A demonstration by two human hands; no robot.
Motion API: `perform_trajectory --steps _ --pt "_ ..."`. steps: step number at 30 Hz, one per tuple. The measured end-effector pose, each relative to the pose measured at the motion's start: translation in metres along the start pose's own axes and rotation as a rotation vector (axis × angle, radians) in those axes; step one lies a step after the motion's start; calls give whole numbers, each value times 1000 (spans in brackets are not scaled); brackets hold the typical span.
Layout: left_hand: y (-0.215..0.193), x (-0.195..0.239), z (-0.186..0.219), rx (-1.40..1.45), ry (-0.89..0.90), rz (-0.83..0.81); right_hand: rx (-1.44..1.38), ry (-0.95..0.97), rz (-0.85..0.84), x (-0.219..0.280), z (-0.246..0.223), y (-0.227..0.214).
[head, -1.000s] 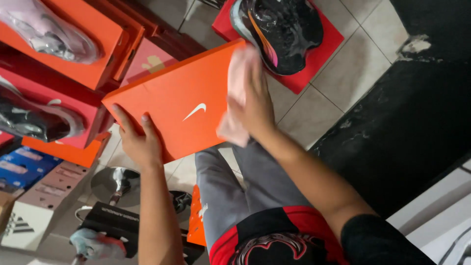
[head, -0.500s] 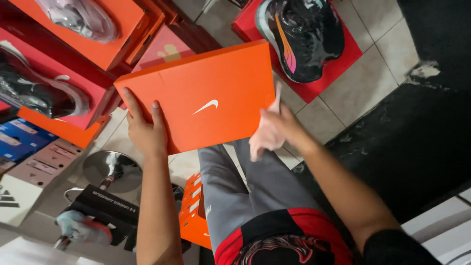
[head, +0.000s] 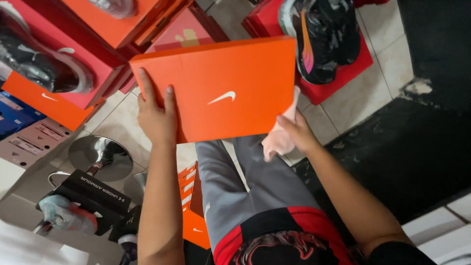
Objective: Wiping down and organizing shoe boxes in a warehouse or retail storage area.
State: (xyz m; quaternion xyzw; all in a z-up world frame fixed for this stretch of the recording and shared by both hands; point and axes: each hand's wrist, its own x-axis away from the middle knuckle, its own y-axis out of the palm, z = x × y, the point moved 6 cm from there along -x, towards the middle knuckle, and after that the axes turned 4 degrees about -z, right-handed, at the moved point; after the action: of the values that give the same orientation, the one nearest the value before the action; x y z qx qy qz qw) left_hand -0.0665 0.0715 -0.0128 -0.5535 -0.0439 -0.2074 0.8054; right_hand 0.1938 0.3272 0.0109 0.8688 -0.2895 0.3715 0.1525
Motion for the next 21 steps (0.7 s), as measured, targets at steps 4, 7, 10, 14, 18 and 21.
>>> perform_trajectory --steps 4,7,10,14,18,21 --pt "0 4 5 41 108 23 -60 23 57 -32 -28 -5" --pt "-1 -1 8 17 99 16 -136 -117 -65 -91 -47 -21" --pt "-4 1 6 25 35 -40 -254 -141 -212 -88 -14 -27" --pt "-7 -2 8 93 2 -49 -101 -233 -362 5 -41 21" --pt "-4 -1 9 58 18 -52 -11 -165 -176 -18 19 -16" --pt "-3 0 10 25 64 -20 -10 -250 -177 -67 -20 -24"
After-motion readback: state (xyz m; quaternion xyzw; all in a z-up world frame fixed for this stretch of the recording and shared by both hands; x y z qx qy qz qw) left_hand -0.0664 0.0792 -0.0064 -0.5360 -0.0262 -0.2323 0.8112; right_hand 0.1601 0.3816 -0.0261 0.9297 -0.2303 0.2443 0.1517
